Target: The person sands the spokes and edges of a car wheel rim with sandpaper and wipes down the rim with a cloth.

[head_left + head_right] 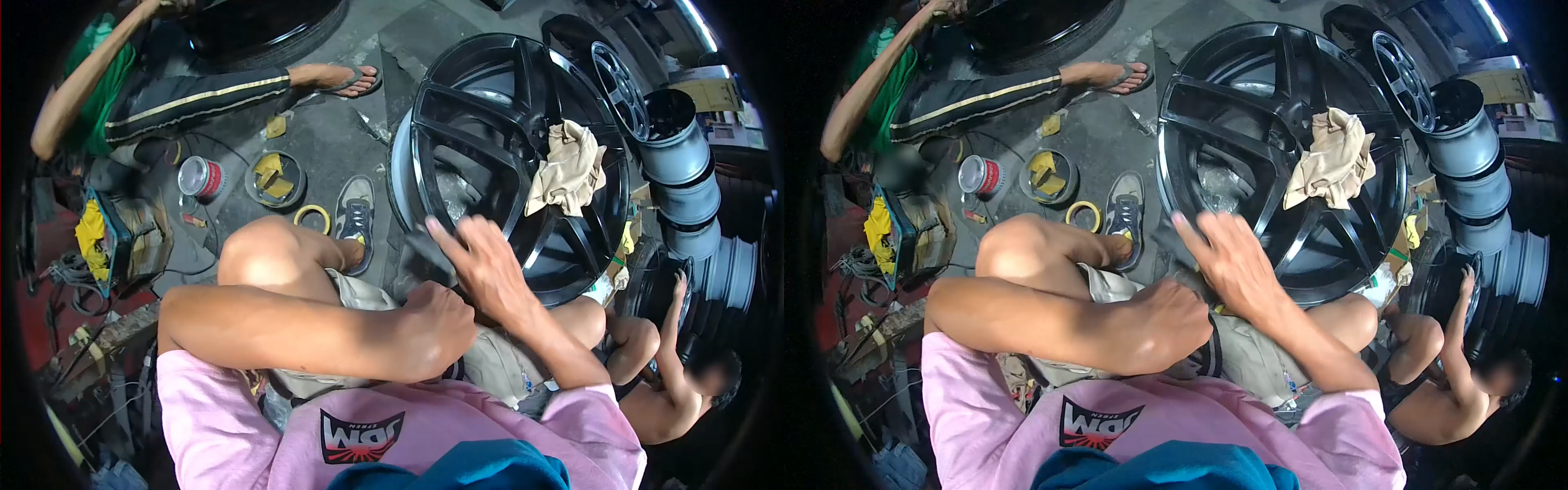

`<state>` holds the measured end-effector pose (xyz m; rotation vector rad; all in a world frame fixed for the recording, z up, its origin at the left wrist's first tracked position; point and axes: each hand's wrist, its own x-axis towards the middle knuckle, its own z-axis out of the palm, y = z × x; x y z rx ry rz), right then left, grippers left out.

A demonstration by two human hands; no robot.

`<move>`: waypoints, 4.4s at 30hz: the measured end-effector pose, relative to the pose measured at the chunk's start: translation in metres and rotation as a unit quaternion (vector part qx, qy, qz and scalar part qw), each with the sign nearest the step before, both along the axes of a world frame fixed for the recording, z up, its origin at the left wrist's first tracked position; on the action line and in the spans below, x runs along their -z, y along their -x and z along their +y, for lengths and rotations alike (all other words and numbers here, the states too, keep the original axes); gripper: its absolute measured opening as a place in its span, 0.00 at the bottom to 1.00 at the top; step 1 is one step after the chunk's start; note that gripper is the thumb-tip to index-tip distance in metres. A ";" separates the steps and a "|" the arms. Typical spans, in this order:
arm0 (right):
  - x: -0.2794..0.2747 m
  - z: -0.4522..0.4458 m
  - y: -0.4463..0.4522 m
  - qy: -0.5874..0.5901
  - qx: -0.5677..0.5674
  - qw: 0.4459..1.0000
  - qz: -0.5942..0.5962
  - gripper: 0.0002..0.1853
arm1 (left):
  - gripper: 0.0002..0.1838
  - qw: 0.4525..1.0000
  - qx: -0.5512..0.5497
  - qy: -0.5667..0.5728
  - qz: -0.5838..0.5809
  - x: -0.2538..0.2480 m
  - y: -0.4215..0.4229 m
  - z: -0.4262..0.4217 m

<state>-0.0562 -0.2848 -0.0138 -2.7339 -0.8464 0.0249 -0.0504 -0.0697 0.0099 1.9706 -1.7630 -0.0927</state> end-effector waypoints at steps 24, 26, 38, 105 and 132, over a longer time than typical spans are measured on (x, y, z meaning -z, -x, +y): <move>-0.009 -0.038 0.025 -0.002 -0.036 0.997 0.063 0.47 | 0.07 0.994 -0.026 -0.061 0.092 -0.012 -0.041 0.029; -0.022 -0.035 0.052 -0.050 0.036 0.994 0.085 0.45 | 0.08 0.996 -0.037 0.076 0.013 -0.005 -0.067 0.040; -0.009 -0.026 0.061 -0.186 0.203 0.960 0.047 0.41 | 0.48 0.930 -0.158 -0.321 -0.083 0.037 -0.060 0.003; 0.009 -0.003 0.025 0.030 0.052 0.998 0.004 0.35 | 0.31 0.953 -0.208 -0.221 -0.006 0.006 -0.073 0.032; 0.030 0.028 -0.055 0.012 0.054 0.979 -0.194 0.22 | 0.16 0.896 -0.333 -0.281 0.082 -0.004 -0.177 0.051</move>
